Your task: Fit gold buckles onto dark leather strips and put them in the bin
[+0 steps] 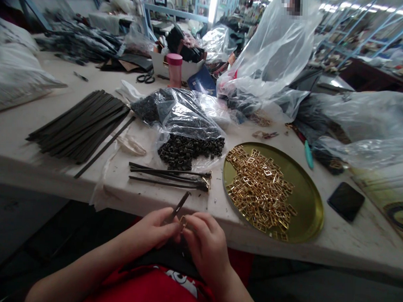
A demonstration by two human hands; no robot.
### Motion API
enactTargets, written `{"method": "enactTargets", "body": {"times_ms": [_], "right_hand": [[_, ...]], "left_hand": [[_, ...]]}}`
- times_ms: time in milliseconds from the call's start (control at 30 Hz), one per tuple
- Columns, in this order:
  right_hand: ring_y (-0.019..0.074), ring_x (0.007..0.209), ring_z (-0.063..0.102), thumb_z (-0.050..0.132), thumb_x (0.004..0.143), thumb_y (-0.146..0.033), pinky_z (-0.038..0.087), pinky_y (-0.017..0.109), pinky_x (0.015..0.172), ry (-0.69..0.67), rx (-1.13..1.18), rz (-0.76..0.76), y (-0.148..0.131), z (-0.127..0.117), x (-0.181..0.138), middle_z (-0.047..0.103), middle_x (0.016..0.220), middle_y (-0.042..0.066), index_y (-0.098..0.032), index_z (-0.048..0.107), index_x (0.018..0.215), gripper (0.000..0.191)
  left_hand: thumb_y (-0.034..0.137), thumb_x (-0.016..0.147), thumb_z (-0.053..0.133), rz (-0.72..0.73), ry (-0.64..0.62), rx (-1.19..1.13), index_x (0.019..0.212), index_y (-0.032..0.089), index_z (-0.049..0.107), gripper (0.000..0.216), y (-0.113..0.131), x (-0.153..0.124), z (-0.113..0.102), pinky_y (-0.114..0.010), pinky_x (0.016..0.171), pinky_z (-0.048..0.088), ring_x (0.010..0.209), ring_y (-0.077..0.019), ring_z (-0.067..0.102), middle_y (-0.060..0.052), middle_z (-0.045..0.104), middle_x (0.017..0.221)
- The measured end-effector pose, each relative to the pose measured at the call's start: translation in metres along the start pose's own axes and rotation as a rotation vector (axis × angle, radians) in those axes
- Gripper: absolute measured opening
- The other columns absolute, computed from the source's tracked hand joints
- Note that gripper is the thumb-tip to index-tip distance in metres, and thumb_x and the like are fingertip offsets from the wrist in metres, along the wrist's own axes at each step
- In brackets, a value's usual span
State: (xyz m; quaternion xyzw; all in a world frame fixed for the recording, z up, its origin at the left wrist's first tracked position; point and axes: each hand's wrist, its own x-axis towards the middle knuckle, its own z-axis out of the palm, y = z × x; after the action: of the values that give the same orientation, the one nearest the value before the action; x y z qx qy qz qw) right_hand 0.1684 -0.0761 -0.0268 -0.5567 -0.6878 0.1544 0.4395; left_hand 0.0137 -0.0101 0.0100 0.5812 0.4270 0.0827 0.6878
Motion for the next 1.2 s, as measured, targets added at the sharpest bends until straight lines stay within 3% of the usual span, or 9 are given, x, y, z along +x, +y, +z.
{"method": "enactTargets", "body": {"times_ms": [67, 200, 267, 367, 667, 800, 967, 1200], "right_hand": [[0.0144, 0.073, 0.057, 0.051, 0.081, -0.019, 0.048, 0.027, 0.065, -0.051, 0.170, 0.194, 0.000, -0.001, 0.003, 0.060, 0.087, 0.005, -0.020, 0.054, 0.103, 0.022], [0.0147, 0.074, 0.059, 0.055, 0.079, -0.025, 0.047, 0.027, 0.067, -0.260, 0.561, 0.511, -0.004, -0.002, 0.010, 0.063, 0.081, 0.002, -0.020, 0.059, 0.090, 0.013], [0.0125, 0.067, 0.058, 0.058, 0.078, -0.029, 0.046, 0.025, 0.063, -0.248, 0.761, 0.655, -0.005, -0.001, 0.012, 0.063, 0.074, 0.000, -0.019, 0.059, 0.085, 0.013], [0.0082, 0.056, 0.052, 0.063, 0.074, -0.032, 0.042, 0.020, 0.055, -0.126, 0.921, 0.801, -0.006, 0.002, 0.014, 0.057, 0.062, -0.004, -0.018, 0.057, 0.081, 0.018], [0.0099, 0.065, 0.056, 0.069, 0.068, -0.028, 0.043, 0.023, 0.065, -0.003, 1.139, 0.924, -0.007, 0.020, 0.011, 0.060, 0.072, -0.003, -0.019, 0.055, 0.082, 0.022], [0.0082, 0.063, 0.053, 0.069, 0.068, -0.024, 0.041, 0.021, 0.062, 0.011, 1.196, 0.950, -0.007, 0.025, 0.010, 0.058, 0.068, -0.003, -0.018, 0.056, 0.080, 0.019], [0.0090, 0.061, 0.054, 0.072, 0.064, -0.023, 0.041, 0.021, 0.061, 0.042, 1.261, 0.997, -0.007, 0.025, 0.013, 0.061, 0.067, -0.003, -0.018, 0.056, 0.077, 0.022], [0.0067, 0.055, 0.054, 0.071, 0.065, -0.023, 0.040, 0.017, 0.055, -0.037, 1.410, 1.003, -0.007, 0.021, 0.015, 0.062, 0.061, -0.002, -0.016, 0.057, 0.073, 0.017]], "left_hand": [[0.035, 0.077, 0.048, -0.001, -0.039, 0.017, 0.082, 0.014, 0.052, 0.022, 0.000, 0.000, -0.001, -0.017, 0.040, 0.027, 0.046, -0.0063, 0.037, 0.002, 0.054, 0.064], [0.031, 0.075, 0.049, -0.015, -0.018, 0.046, 0.078, 0.015, 0.052, 0.017, 0.003, 0.000, -0.001, -0.017, 0.041, 0.027, 0.047, -0.0066, 0.038, 0.004, 0.052, 0.062], [0.030, 0.075, 0.048, -0.026, 0.000, 0.031, 0.076, 0.015, 0.052, 0.016, 0.005, 0.000, -0.002, -0.017, 0.040, 0.026, 0.046, -0.0061, 0.037, 0.004, 0.050, 0.060], [0.034, 0.076, 0.049, -0.018, 0.014, -0.027, 0.077, 0.015, 0.051, 0.020, 0.005, 0.002, -0.003, -0.017, 0.039, 0.024, 0.044, -0.0046, 0.034, 0.004, 0.051, 0.061], [0.035, 0.075, 0.052, -0.072, 0.040, -0.263, 0.081, 0.018, 0.045, 0.019, -0.005, 0.014, -0.001, -0.016, 0.034, 0.015, 0.037, -0.0026, 0.026, 0.008, 0.043, 0.055], [0.030, 0.073, 0.054, -0.114, 0.047, -0.314, 0.079, 0.018, 0.044, 0.016, -0.002, 0.014, -0.001, -0.015, 0.034, 0.015, 0.038, -0.0025, 0.025, 0.009, 0.040, 0.053], [0.038, 0.077, 0.051, -0.018, 0.081, -0.264, 0.081, 0.016, 0.047, 0.022, -0.007, 0.014, -0.002, -0.014, 0.035, 0.019, 0.039, -0.0030, 0.027, 0.009, 0.035, 0.051], [0.041, 0.078, 0.053, 0.045, 0.036, -0.264, 0.082, 0.016, 0.046, 0.026, -0.011, 0.010, -0.005, -0.014, 0.034, 0.020, 0.038, -0.0019, 0.031, 0.005, 0.051, 0.058]]}}
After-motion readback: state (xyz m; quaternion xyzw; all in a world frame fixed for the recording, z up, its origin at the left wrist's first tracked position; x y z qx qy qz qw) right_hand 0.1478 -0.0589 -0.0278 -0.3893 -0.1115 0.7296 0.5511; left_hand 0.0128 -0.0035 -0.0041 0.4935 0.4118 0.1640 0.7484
